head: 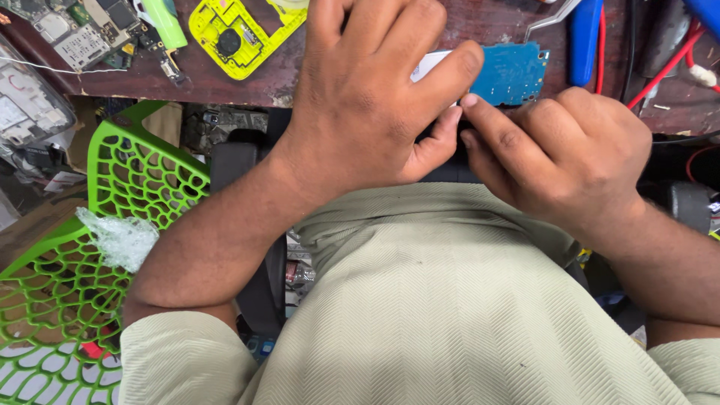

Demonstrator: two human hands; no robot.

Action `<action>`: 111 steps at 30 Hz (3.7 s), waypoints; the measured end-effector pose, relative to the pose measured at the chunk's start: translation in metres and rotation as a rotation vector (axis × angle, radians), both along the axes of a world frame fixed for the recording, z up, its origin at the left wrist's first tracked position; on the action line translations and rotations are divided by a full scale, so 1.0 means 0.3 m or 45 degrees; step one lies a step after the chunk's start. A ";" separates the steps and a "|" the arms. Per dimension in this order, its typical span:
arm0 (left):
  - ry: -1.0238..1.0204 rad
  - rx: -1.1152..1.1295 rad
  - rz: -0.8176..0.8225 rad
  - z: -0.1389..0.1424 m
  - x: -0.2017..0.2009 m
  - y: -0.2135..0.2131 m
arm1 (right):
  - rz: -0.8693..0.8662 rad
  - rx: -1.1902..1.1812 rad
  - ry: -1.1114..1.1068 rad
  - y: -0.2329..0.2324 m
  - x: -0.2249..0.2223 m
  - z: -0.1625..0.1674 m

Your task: The person applies flux to a small circuit board, places a ribbon cable onto the board, and solders the connection using a soldering iron and solder wire. The person then wipes the board with a cloth and spray.

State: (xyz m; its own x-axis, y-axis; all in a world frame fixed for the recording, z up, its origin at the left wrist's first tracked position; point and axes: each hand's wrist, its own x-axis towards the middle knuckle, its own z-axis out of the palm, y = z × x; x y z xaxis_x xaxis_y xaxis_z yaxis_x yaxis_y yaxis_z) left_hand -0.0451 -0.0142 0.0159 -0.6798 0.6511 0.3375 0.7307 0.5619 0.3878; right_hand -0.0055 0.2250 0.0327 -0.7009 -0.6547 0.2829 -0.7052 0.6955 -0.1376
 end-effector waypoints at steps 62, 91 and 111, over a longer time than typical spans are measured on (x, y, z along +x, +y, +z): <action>-0.057 -0.064 0.091 0.021 0.036 0.040 | 0.006 -0.222 -0.138 0.060 0.009 -0.062; -0.069 -0.012 0.054 -0.006 0.023 0.024 | 0.015 -0.209 -0.143 0.065 0.013 -0.071; -0.038 -0.085 0.007 -0.003 0.022 0.003 | 0.003 -0.186 -0.194 0.070 0.022 -0.068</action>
